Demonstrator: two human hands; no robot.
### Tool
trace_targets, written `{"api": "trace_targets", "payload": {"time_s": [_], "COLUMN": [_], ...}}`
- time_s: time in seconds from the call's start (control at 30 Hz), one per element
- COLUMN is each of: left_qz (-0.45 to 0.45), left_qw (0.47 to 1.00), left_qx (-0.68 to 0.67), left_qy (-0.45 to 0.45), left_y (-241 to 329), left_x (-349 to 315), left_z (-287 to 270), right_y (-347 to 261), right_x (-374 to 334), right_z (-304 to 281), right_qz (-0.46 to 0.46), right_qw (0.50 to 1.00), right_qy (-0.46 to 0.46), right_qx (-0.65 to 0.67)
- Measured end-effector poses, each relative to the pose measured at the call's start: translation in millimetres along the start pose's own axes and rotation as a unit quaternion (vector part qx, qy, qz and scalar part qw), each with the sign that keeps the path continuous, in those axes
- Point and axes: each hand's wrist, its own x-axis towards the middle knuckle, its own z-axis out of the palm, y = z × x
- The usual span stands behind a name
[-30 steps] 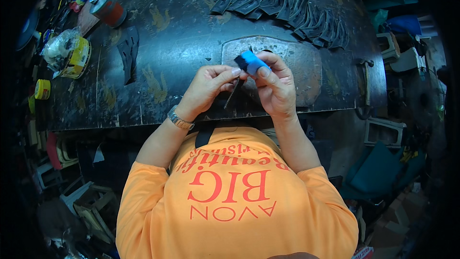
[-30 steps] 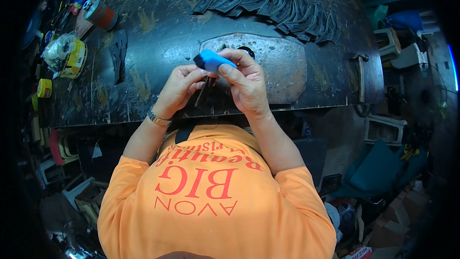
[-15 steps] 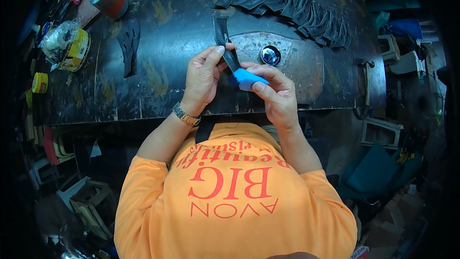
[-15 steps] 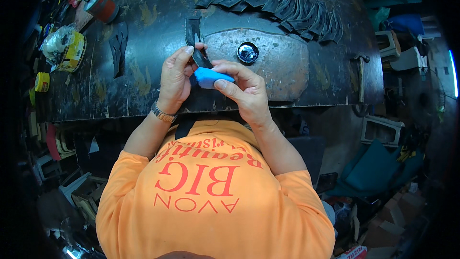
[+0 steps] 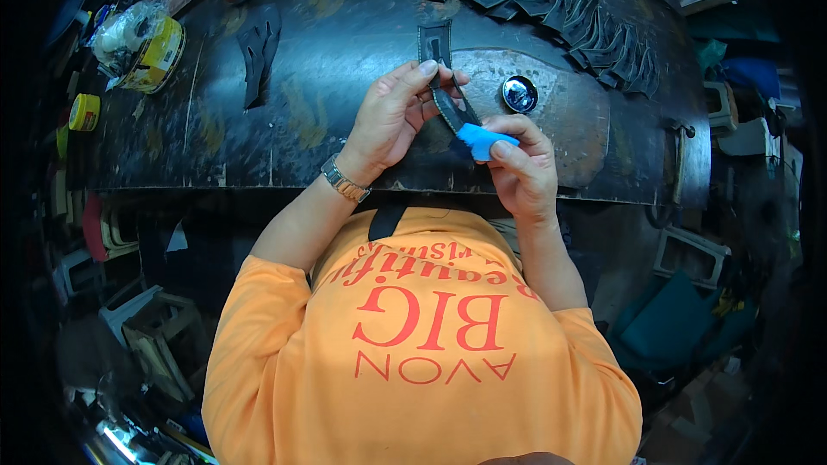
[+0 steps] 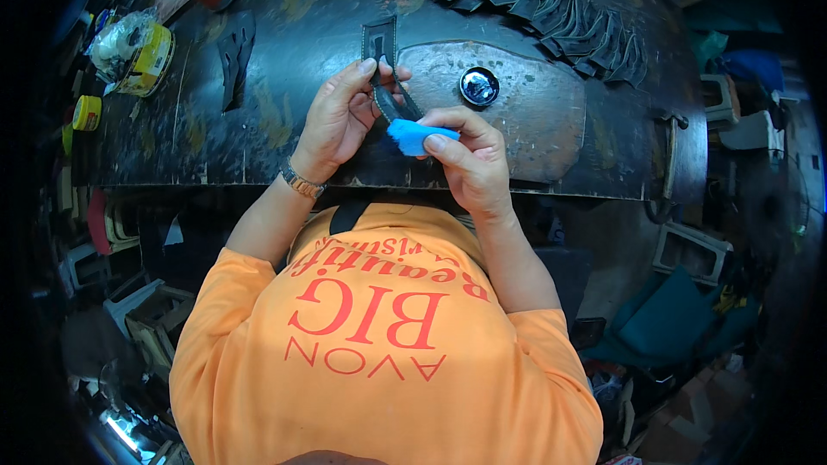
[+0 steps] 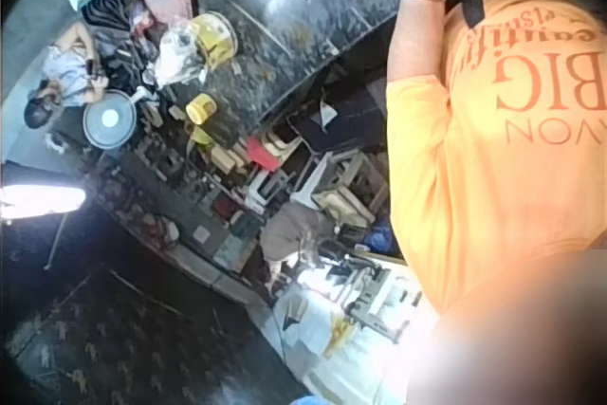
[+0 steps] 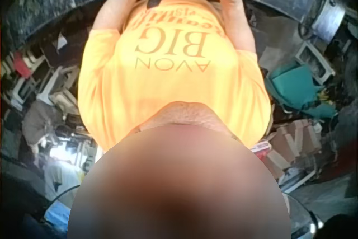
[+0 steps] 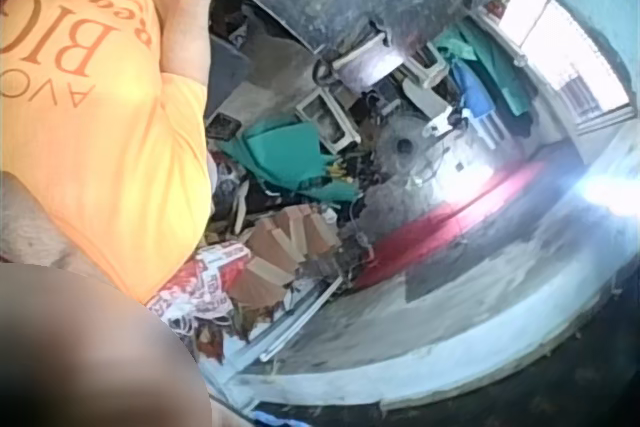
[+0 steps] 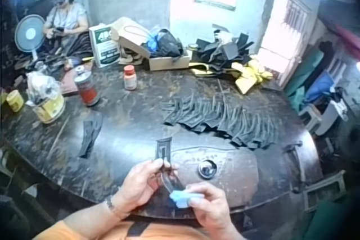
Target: The person uses a blue utility knife to trim the edges of small black rubber pieces on a workbench. After trimming several pieces, the person picks up a black shoe and shows its sole to another person in the workshop.
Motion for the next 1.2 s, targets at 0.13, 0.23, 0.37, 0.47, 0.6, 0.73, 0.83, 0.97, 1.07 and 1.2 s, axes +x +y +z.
{"api": "trace_targets", "payload": {"time_s": [0.13,0.23,0.37,0.47,0.6,0.73,0.83,0.97,1.07,1.2], "left_qz": [-0.022,-0.030,-0.042,-0.037,-0.043,-0.015,-0.003,0.004,0.008,0.017], "left_qw": [0.999,0.999,0.999,0.999,0.998,0.999,1.000,1.000,0.999,0.998], "left_qx": [0.025,0.037,0.004,-0.009,-0.039,-0.049,-0.018,0.007,0.028,0.049], "left_qy": [0.005,0.006,0.020,0.027,0.016,-0.005,-0.020,-0.025,-0.025,-0.021], "left_y": [2.6,2.1,2.7,5.5,9.7,13.8,15.9,19.8,22.3,26.1], "left_x": [-1.7,-4.1,-4.3,-5.1,-8.2,-10.6,-9.2,-8.0,-6.4,-4.8], "left_z": [-3.7,-4.8,-6.8,-8.9,-9.5,-8.6,-9.7,-15.3,-21.0,-29.1], "right_y": [-0.2,3.6,8.2,9.9,12.3,14.9,16.8,17.1,16.2,13.5], "right_x": [-1.0,-1.7,-2.8,-2.5,-5.5,-6.1,-5.3,-7.6,-8.6,-9.3], "right_z": [-0.2,-1.4,-6.5,-10.3,-10.5,-11.5,-13.9,-14.2,-12.7,-9.1], "right_qz": [-0.014,-0.008,0.007,0.009,0.029,0.064,0.065,0.060,0.049,0.039], "right_qw": [1.000,1.000,0.999,0.998,0.996,0.986,0.988,0.994,0.997,0.998], "right_qy": [-0.001,0.009,-0.009,-0.041,-0.026,-0.028,-0.051,-0.032,-0.030,-0.025], "right_qx": [0.020,0.026,0.039,0.045,0.082,0.150,0.127,0.088,0.055,0.029]}}
